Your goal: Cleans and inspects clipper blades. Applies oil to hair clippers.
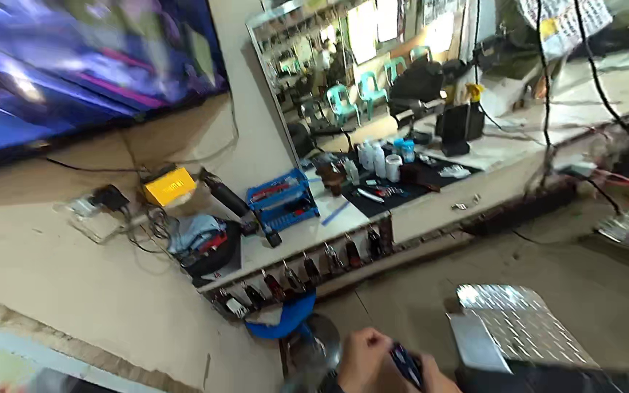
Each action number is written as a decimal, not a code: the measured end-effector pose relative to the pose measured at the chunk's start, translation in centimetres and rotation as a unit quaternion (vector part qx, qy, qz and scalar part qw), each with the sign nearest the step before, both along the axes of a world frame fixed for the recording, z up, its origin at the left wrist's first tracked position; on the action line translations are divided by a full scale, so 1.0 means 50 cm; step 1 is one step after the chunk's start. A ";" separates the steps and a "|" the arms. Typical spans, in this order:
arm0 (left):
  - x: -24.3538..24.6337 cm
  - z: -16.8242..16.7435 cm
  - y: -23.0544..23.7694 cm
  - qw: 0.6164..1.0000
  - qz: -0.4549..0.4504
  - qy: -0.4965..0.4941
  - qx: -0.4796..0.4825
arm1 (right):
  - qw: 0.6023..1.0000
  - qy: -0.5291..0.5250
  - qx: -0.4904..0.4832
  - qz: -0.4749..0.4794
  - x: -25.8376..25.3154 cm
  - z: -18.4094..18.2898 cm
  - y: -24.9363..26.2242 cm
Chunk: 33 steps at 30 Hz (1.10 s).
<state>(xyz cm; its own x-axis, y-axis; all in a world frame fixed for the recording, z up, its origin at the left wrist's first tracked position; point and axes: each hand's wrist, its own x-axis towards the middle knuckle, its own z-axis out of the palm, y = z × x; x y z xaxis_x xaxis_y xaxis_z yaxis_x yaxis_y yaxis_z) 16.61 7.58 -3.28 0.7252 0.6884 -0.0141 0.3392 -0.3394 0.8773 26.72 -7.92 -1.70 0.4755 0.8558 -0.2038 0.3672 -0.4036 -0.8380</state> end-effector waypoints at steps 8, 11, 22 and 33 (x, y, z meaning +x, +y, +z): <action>-0.014 0.030 -0.011 0.981 0.030 -0.046 -0.185 | 0.983 0.108 0.087 -0.118 0.058 -0.014 -0.012; -0.044 0.035 0.002 0.897 0.000 -0.125 -0.424 | 0.959 0.202 0.118 -0.160 0.071 -0.014 -0.026; -0.069 0.046 0.025 0.856 0.035 -0.172 -0.486 | 0.932 0.314 0.129 -0.127 0.043 -0.035 -0.036; -0.045 0.075 -0.019 0.959 -0.079 -0.068 -0.263 | 0.917 0.360 0.160 -0.057 0.023 -0.033 -0.050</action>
<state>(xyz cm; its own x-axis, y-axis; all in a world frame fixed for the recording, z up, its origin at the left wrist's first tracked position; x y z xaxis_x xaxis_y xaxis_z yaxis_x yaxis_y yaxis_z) 14.34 6.64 0.46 0.8394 0.4939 -0.2268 0.1900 0.1244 0.9739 27.89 -10.41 -3.37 0.4069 0.8795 -0.2467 -0.3578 -0.0950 -0.9290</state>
